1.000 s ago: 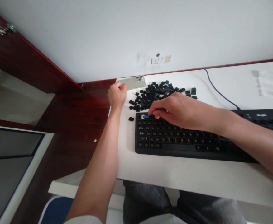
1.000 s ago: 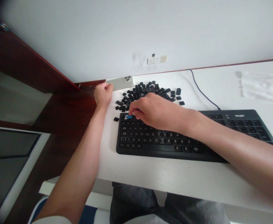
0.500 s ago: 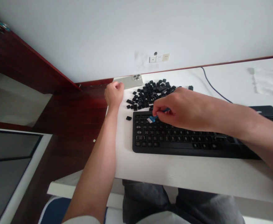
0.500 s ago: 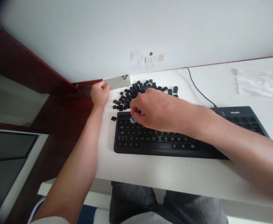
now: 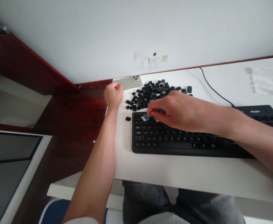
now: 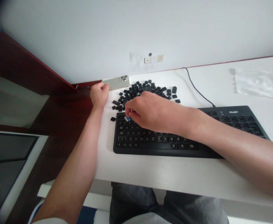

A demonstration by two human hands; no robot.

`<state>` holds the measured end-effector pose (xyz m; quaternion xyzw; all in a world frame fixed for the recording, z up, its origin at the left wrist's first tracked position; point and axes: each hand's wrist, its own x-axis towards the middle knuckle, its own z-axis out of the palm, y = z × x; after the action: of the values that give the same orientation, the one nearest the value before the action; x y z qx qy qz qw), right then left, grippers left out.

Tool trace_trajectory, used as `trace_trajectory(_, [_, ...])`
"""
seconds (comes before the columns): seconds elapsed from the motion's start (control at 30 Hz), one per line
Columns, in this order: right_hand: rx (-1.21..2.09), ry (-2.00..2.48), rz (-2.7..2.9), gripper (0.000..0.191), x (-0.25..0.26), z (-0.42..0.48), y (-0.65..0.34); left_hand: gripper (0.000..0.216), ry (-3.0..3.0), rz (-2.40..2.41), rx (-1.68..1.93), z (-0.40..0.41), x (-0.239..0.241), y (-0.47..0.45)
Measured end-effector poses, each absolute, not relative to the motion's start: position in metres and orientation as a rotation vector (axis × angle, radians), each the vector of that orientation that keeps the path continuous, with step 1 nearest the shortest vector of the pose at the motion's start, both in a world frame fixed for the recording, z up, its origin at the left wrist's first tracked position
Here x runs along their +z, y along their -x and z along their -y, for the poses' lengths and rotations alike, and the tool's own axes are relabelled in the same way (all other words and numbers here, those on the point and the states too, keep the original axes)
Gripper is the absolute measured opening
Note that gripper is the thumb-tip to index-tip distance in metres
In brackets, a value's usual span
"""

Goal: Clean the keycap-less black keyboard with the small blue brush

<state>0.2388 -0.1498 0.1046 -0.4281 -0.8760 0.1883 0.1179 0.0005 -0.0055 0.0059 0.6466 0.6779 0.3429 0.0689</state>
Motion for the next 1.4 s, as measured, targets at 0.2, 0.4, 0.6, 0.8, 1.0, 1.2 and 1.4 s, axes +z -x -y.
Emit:
trace_trajectory(0.2, [0.590, 1.305, 2.609, 0.030, 0.105, 0.148, -0.239, 0.037, -1.938, -2.062, 1.002, 0.005, 0.005, 0.000])
trace_trajectory(0.4, [0.612, 1.305, 2.631, 0.024, 0.110, 0.150, -0.245, 0.037, -1.953, -2.051, 1.020, 0.005, 0.005, 0.000])
trace_trajectory(0.6, [0.672, 1.291, 2.661, 0.029, 0.114, 0.153, -0.244, 0.037, -1.933, -2.050, 1.020, 0.006, 0.006, -0.001])
trace_trajectory(0.8, [0.732, 1.212, 2.695, 0.027, 0.112, 0.156, -0.247, 0.038, -1.938, -2.049, 1.012, 0.006, 0.007, -0.001])
trace_trajectory(1.0, [0.710, 1.164, 2.666, 0.025, 0.114, 0.162, -0.244, 0.040, -1.927, -2.035, 1.036, 0.006, 0.006, -0.002])
trace_trajectory(1.2, [0.655, 1.221, 2.691, 0.026, 0.116, 0.165, -0.241, 0.039, -1.919, -2.028, 1.031, 0.005, 0.007, -0.003])
trace_trajectory(1.4, [0.660, 1.178, 2.727, 0.025, 0.116, 0.164, -0.242, 0.039, -1.928, -2.038, 1.020, 0.004, 0.007, -0.003])
